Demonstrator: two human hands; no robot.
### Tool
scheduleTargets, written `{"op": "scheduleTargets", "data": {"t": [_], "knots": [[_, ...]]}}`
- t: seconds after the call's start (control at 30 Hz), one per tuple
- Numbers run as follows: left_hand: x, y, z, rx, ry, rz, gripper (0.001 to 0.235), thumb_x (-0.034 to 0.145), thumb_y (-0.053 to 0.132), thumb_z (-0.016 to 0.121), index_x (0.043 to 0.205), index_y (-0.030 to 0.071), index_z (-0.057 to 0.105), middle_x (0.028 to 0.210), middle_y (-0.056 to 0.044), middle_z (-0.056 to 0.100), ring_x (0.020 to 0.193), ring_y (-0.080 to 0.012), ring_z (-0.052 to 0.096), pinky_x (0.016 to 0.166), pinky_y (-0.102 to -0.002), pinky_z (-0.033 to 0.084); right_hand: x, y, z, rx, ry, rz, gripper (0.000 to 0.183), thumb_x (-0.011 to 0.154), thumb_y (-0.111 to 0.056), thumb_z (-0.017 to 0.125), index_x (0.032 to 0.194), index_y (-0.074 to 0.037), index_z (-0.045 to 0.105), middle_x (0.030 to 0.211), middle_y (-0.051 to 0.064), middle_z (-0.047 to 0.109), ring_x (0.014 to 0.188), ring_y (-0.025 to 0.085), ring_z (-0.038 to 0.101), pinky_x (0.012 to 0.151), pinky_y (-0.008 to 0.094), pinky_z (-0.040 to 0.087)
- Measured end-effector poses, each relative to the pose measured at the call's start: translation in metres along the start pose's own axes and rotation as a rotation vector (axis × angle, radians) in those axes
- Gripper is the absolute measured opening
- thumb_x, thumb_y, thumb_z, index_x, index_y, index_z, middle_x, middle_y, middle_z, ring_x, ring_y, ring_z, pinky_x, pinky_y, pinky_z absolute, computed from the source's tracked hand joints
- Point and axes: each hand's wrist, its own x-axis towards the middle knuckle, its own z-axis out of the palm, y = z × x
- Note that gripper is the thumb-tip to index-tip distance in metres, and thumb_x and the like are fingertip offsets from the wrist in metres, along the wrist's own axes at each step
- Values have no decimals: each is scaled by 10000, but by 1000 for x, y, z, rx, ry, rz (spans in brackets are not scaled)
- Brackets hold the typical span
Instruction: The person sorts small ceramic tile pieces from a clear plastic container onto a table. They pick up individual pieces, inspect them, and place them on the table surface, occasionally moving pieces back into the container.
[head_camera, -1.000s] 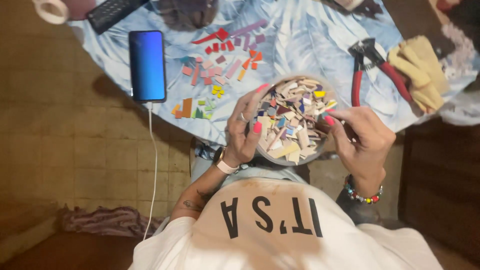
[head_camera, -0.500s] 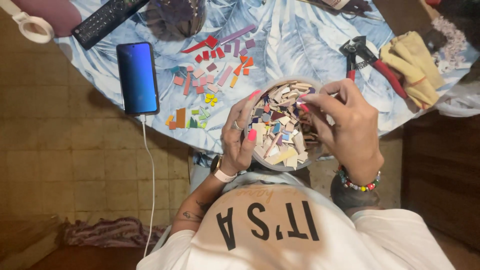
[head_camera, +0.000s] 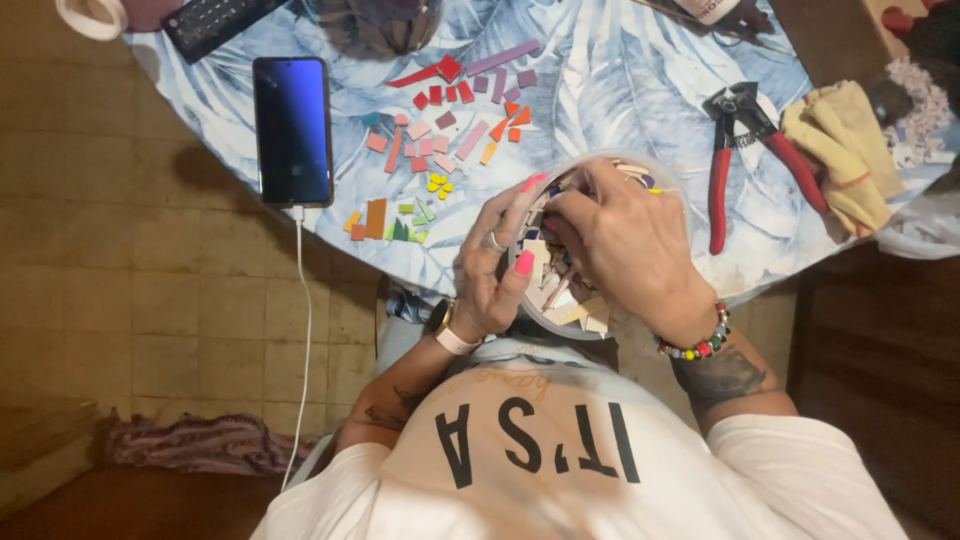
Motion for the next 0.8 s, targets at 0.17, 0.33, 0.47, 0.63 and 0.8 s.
{"op": "scheduleTargets", "data": {"t": [0.17,0.33,0.47,0.63,0.8], "knots": [[-1,0,0,-14,10,-6,487,844,294,381,1259,42,392,1248,-158,417,1142,-306,452,987,-413,334,-3,4,7,-51,-26,17,99,732,-240,619,808,-190,580,817,-18,491,691,207,581,515,332,470],[0,3,1,-33,57,10,486,837,277,374,1260,37,386,1222,-186,431,1090,-309,483,980,-427,341,-2,11,7,-112,-28,-79,124,723,-285,617,798,-205,560,814,-47,494,704,158,576,537,274,474],[-2,2,-2,25,71,6,485,827,283,396,1248,43,410,1221,-163,449,1086,-306,498,960,-407,363,3,18,-10,42,-66,-175,135,697,-245,654,793,-173,592,807,-5,535,707,188,593,543,307,483],[-3,10,-9,133,24,-40,425,894,274,342,1228,18,399,1214,-133,467,1101,-257,527,961,-294,428,55,25,-43,157,-24,-540,163,814,-231,641,904,-95,633,761,62,532,493,74,452,337,171,347],[-7,7,-14,123,0,-60,494,850,344,326,1163,-16,454,1156,-155,473,813,-245,573,712,-311,443,124,12,0,101,-305,-697,161,787,-267,607,873,-131,619,864,53,528,607,232,544,486,358,403]]}}
